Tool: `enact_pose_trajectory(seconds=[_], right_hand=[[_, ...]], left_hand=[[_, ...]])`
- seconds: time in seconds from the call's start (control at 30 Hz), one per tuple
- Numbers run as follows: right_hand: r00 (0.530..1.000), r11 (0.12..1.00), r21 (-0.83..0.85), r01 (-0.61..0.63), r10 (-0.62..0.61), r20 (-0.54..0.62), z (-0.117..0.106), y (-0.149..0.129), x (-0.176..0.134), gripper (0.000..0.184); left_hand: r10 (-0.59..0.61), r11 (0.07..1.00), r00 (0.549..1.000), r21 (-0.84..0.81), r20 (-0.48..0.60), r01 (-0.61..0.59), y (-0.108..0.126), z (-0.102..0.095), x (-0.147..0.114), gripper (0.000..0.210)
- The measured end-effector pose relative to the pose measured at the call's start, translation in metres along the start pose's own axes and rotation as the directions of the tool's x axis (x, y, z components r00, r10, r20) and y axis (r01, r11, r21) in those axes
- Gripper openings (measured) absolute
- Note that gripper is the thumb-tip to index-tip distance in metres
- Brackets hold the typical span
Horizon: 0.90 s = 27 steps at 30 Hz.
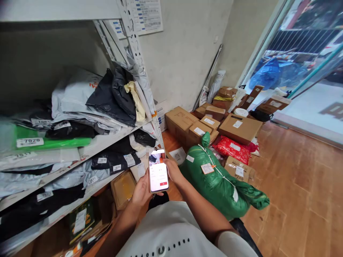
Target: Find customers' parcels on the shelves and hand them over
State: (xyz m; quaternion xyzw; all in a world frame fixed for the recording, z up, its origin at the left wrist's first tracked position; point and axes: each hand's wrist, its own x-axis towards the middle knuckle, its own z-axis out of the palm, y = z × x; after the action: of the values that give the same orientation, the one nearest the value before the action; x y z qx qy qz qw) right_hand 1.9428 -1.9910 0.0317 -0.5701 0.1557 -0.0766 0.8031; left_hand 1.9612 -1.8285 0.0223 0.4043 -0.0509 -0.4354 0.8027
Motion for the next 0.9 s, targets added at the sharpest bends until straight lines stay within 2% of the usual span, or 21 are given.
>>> enact_pose_trajectory(seconds=[0.13,0.3,0.43,0.6,0.73,0.9], right_hand=[[0.999,0.998,0.051,0.033,-0.031,-0.038,0.032,0.016,0.046,0.041],[0.995,0.989,0.142,0.045,-0.032,-0.093,0.089,0.031,0.097,0.047],[0.989,0.979,0.198,0.052,-0.023,-0.148,0.128,0.044,0.128,0.051],[0.972,0.964,0.251,0.086,-0.026,-0.235,0.151,0.054,0.157,0.047],[0.964,0.951,0.294,0.096,-0.015,-0.266,0.152,0.059,0.173,0.049],[0.961,0.941,0.318,0.115,-0.024,-0.276,0.144,0.059,0.181,0.030]], left_hand=[[-0.042,0.999,0.999,-0.021,0.032,0.043,0.048,-0.035,0.027,0.058],[-0.086,0.996,0.994,0.011,0.073,0.085,0.120,-0.075,0.053,0.055],[-0.135,0.989,0.986,0.069,0.098,0.128,0.163,-0.110,0.073,0.058],[-0.209,0.966,0.973,0.178,0.101,0.189,0.187,-0.137,0.095,0.061],[-0.213,0.940,0.969,0.297,0.122,0.169,0.195,-0.142,0.105,0.059],[-0.221,0.922,0.970,0.347,0.103,0.174,0.203,-0.142,0.115,0.063]])
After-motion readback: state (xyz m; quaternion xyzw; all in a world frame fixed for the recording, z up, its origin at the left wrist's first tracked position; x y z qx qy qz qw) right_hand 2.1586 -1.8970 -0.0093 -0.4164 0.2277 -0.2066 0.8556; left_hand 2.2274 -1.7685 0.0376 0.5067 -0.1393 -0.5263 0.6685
